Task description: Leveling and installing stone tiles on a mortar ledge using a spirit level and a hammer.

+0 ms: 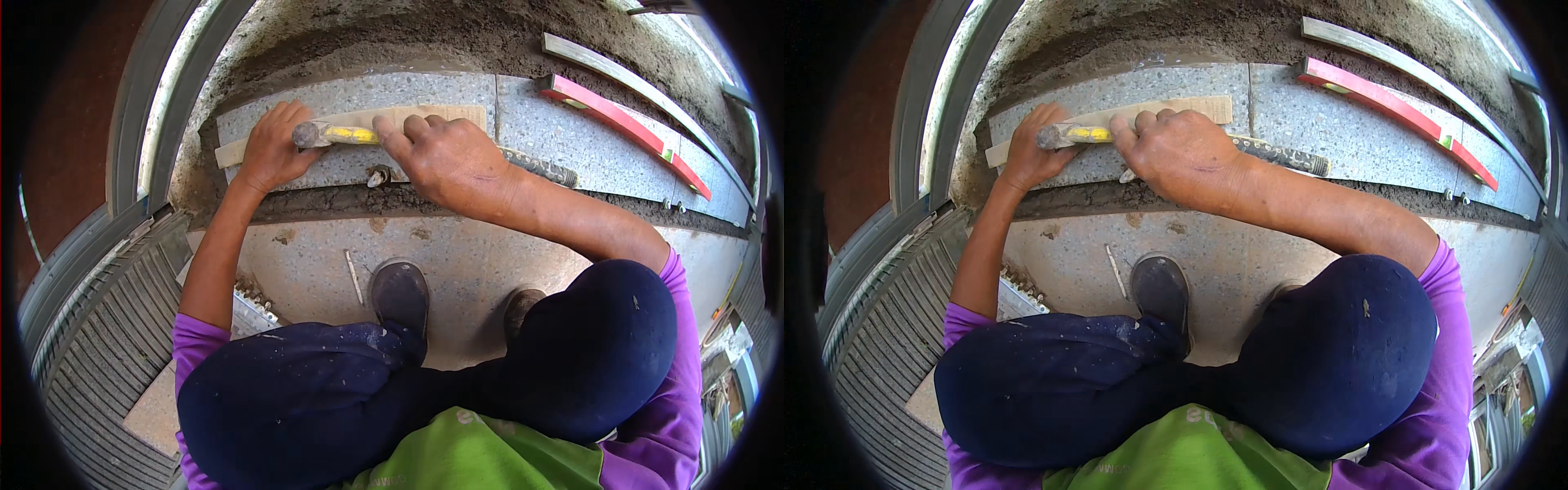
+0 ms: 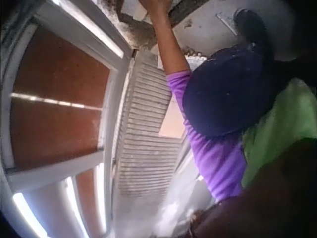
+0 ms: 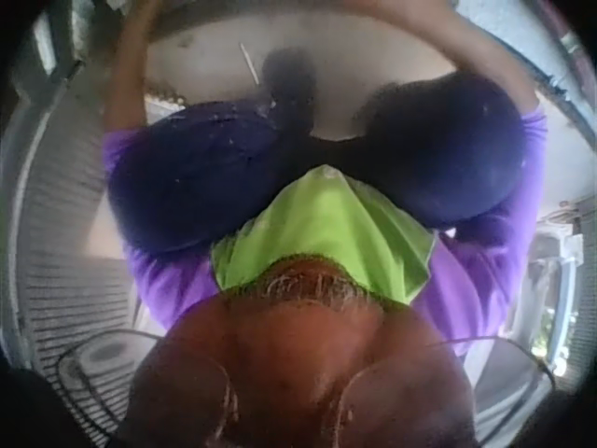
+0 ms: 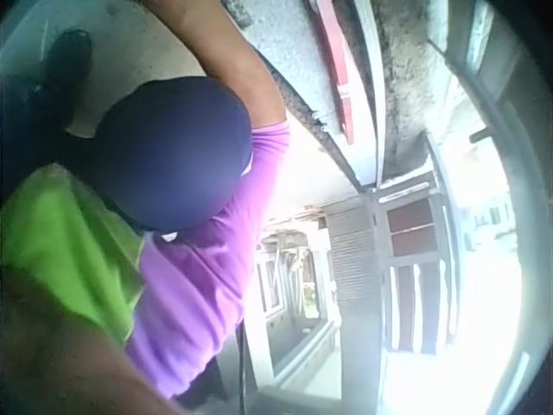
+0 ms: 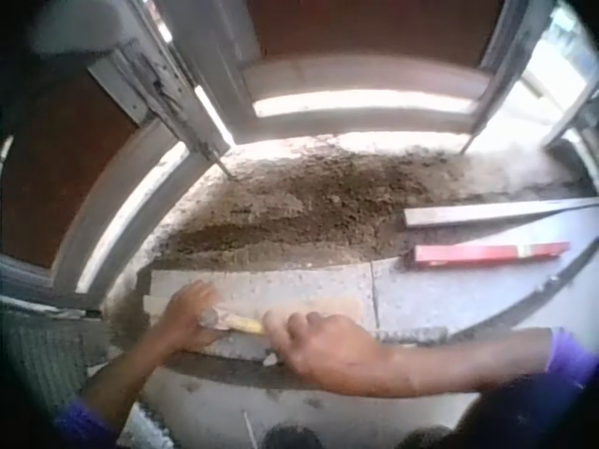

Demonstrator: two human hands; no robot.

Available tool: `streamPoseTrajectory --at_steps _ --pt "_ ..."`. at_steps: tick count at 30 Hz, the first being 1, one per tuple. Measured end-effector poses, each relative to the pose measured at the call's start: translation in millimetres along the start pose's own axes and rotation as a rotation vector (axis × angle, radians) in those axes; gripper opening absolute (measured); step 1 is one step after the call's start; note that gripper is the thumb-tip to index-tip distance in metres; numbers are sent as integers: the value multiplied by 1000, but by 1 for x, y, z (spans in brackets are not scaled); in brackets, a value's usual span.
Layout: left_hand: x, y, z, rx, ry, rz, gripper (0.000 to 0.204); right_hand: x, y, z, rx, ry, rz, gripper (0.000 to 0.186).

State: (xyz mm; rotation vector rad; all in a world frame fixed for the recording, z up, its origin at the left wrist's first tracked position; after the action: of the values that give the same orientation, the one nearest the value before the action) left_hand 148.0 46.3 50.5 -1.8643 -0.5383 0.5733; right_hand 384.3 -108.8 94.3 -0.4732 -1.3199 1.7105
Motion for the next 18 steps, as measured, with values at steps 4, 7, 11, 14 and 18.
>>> streamPoseTrajectory --at_steps 4,7,11,14,18 --pt "2 1 0 -46 38 -79 46 4 -2 2 9 9 49 46" --pt "2 -1 4 -1 -34 92 45 8 0 2 45 -7 38 49" --pt "1 2 6 -38 5 -3 44 9 -1 1 26 1 76 48" --pt "2 2 4 -57 23 -28 42 5 3 0 13 -26 43 46" --pt "3 6 2 97 -77 123 48 -22 -10 -8 336 127 70 37"
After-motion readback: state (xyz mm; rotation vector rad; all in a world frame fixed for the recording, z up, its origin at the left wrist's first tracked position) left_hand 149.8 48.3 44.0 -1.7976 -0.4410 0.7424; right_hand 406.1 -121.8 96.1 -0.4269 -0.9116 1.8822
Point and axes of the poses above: each hand's wrist, its own x-axis towards the middle knuckle, its own y-axis out of the palm, z = x × y, the point moved 2 cm from there along x, towards the middle knuckle, and after that the axes turned 12 degrees about -y, right-handed, at the moved point
